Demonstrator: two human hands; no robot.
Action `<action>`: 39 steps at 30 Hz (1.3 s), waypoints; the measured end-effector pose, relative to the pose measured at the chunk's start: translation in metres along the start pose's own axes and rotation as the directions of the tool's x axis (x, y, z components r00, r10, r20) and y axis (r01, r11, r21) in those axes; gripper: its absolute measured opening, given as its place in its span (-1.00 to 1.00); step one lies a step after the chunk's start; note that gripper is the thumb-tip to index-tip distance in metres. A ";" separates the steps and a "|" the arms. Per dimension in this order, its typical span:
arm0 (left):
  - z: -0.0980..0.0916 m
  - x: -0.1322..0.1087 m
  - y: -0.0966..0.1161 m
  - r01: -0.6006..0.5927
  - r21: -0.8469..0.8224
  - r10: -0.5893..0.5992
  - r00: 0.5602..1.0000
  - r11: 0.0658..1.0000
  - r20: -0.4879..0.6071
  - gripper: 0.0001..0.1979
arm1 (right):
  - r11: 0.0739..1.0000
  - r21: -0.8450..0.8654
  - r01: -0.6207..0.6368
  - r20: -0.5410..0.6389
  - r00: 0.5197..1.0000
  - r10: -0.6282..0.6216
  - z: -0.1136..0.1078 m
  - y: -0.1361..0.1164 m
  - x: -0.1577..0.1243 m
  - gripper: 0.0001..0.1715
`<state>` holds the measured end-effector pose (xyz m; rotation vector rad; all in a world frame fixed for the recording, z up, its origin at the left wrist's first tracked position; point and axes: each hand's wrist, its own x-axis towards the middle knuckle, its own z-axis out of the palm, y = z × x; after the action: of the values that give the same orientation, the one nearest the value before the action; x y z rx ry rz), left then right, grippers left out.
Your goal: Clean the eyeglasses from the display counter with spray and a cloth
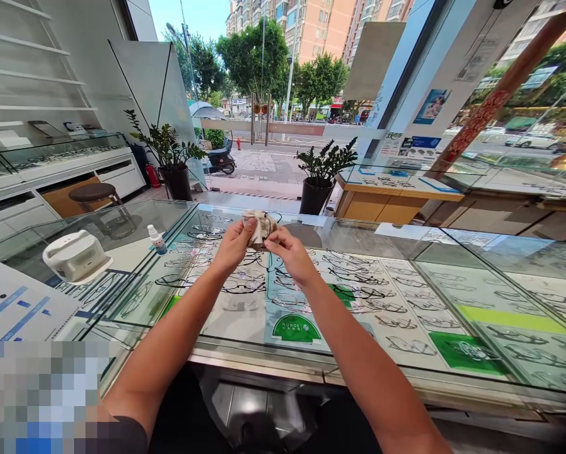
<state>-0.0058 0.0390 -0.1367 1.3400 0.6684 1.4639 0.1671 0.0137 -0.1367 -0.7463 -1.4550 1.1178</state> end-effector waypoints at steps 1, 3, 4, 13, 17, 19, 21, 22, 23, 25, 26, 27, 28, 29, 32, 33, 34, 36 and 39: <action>0.001 0.000 0.001 0.014 -0.007 -0.013 1.000 1.000 0.016 -0.40 | 1.000 0.003 -0.001 0.004 1.000 0.001 0.001 0.000 0.000 -0.76; 0.001 -0.001 0.004 0.051 -0.041 -0.048 0.997 0.998 0.061 -0.43 | 0.999 0.037 -0.015 0.005 1.000 0.015 0.002 0.000 -0.001 -0.73; 0.001 -0.001 0.006 0.070 -0.062 -0.065 0.994 0.996 0.084 -0.45 | 0.997 0.066 -0.030 0.005 1.000 0.030 0.002 0.000 -0.001 -0.72; 0.005 -0.006 0.010 0.046 -0.053 -0.047 0.999 0.998 -0.009 -0.45 | 0.964 0.220 -0.151 0.117 0.985 0.127 0.007 -0.002 -0.005 -0.64; 0.005 -0.004 0.006 0.000 -0.039 -0.003 0.996 0.999 -0.091 -0.44 | 0.965 0.223 -0.141 0.127 0.985 0.115 0.009 -0.001 -0.005 -0.62; 0.002 -0.003 0.007 0.013 -0.064 -0.018 0.998 0.998 -0.066 -0.42 | 0.961 0.237 -0.143 0.105 0.987 0.121 0.007 0.000 -0.003 -0.60; 0.001 -0.001 0.009 0.060 -0.094 -0.057 0.998 0.994 0.028 -0.44 | 0.954 0.261 -0.145 0.068 0.989 0.131 0.003 -0.001 -0.002 -0.59; 0.001 -0.001 0.011 0.080 -0.104 -0.072 0.994 0.991 0.078 -0.46 | 0.950 0.275 -0.146 0.052 0.989 0.137 0.002 -0.001 -0.001 -0.59; 0.001 -0.002 0.012 0.092 -0.108 -0.080 0.990 0.990 0.117 -0.46 | 0.946 0.289 -0.150 0.044 0.989 0.143 0.000 -0.001 0.000 -0.58; 0.003 -0.003 0.014 0.086 -0.105 -0.072 0.988 0.991 0.136 -0.43 | 0.932 0.319 -0.169 0.054 0.986 0.160 -0.001 -0.001 0.000 -0.57; 0.004 -0.003 0.014 0.074 -0.098 -0.062 0.990 0.992 0.124 -0.41 | 0.925 0.332 -0.184 0.067 0.983 0.171 -0.001 -0.001 0.000 -0.56; 0.005 -0.004 0.014 0.063 -0.087 -0.054 0.993 0.994 0.104 -0.39 | 0.920 0.337 -0.198 0.081 0.980 0.181 0.000 0.000 0.000 -0.55; 0.006 -0.004 0.014 0.056 -0.076 -0.050 0.996 0.996 0.080 -0.40 | 0.920 0.334 -0.207 0.091 0.978 0.187 0.002 0.000 -0.001 -0.55; 0.007 -0.005 0.013 0.050 -0.066 -0.047 0.998 0.997 0.051 -0.41 | 0.923 0.322 -0.212 0.098 0.977 0.190 0.004 0.001 -0.002 -0.55; 0.008 -0.006 0.012 0.032 -0.037 -0.033 0.999 0.999 -0.035 -0.44 | 0.942 0.270 -0.201 0.104 0.978 0.179 0.009 0.002 -0.004 -0.55; 0.008 -0.006 0.011 0.023 -0.027 -0.025 0.998 0.999 -0.056 -0.44 | 0.946 0.260 -0.193 0.106 0.980 0.171 0.010 0.002 -0.004 -0.54; 0.008 -0.006 0.011 0.017 -0.020 -0.018 0.997 1.000 -0.071 -0.43 | 0.949 0.254 -0.186 0.109 0.981 0.163 0.011 0.002 -0.005 -0.54; 0.008 -0.006 0.010 0.008 -0.023 -0.010 0.996 1.000 -0.086 -0.42 | 0.953 0.255 -0.167 0.106 0.984 0.144 0.011 0.001 -0.005 -0.53; 0.007 -0.003 0.007 -0.003 -0.048 -0.002 0.995 0.999 -0.101 -0.40 | 0.964 0.237 -0.120 0.060 0.992 0.109 0.008 0.000 -0.003 -0.55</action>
<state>-0.0017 0.0325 -0.1297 1.2359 0.6934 1.5466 0.1601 0.0089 -0.1377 -0.6430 -1.2979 1.3807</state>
